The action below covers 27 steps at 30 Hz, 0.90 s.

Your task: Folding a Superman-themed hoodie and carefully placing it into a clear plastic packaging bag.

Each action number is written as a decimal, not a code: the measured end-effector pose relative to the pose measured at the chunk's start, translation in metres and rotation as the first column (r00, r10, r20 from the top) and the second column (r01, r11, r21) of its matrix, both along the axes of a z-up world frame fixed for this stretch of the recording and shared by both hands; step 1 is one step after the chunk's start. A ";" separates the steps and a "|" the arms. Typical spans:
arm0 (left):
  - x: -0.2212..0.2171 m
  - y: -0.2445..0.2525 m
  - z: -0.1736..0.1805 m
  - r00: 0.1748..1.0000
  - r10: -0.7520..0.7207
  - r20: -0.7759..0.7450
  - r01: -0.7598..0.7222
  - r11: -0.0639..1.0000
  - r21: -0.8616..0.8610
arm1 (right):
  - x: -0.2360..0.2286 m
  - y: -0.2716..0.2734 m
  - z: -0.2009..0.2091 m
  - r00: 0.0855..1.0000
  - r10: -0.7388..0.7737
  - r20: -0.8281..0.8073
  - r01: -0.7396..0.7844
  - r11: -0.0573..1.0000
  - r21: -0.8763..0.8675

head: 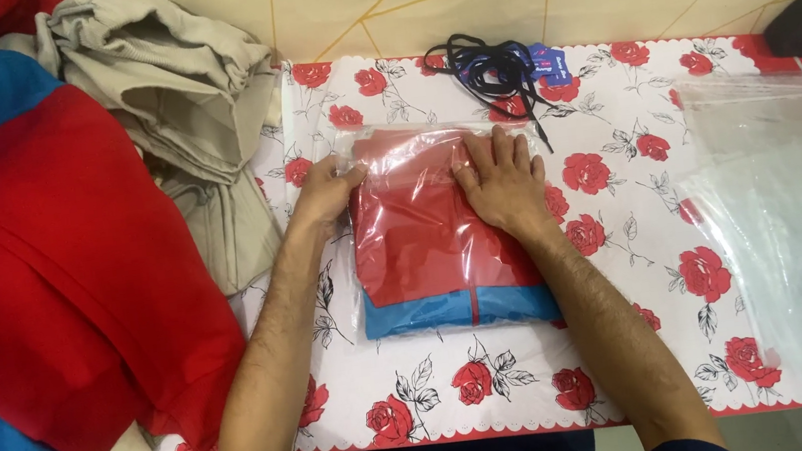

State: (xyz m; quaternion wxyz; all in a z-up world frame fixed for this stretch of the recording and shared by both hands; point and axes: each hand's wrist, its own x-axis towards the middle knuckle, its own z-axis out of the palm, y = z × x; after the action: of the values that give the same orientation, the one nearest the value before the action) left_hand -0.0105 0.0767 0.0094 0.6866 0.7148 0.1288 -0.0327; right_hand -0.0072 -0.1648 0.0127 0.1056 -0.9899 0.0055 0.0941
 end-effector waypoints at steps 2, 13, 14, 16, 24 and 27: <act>0.001 -0.001 -0.003 1.000 -0.010 0.004 0.010 1.000 -0.011 | -0.001 0.000 0.001 1.000 -0.001 -0.006 0.001 1.000 0.002; 0.039 0.012 -0.083 1.000 -0.005 0.000 0.005 0.995 -0.102 | 0.000 -0.002 0.009 1.000 -0.001 -0.022 0.001 1.000 0.026; 0.046 0.015 -0.094 1.000 -0.003 0.000 0.003 0.991 -0.133 | -0.001 -0.002 0.014 0.999 0.000 -0.045 0.003 0.999 0.055; 0.043 0.014 -0.088 1.000 0.003 -0.002 -0.003 0.986 -0.166 | 0.000 -0.006 0.017 0.998 0.006 -0.068 0.000 0.997 0.079; 0.024 0.005 -0.051 0.999 0.015 0.033 -0.008 0.979 -0.204 | 0.009 -0.020 0.013 0.998 0.007 -0.054 0.001 0.988 0.154; 0.030 0.007 -0.071 0.998 0.030 0.053 -0.014 0.956 -0.292 | -0.007 -0.006 0.050 1.000 0.003 -0.027 0.000 0.997 0.080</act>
State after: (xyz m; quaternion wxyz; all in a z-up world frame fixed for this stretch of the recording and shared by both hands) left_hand 0.0192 0.0837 -0.0618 0.7881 0.6050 0.1110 -0.0234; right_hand -0.0144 -0.1711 0.0628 0.1451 -0.9835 0.0024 0.1078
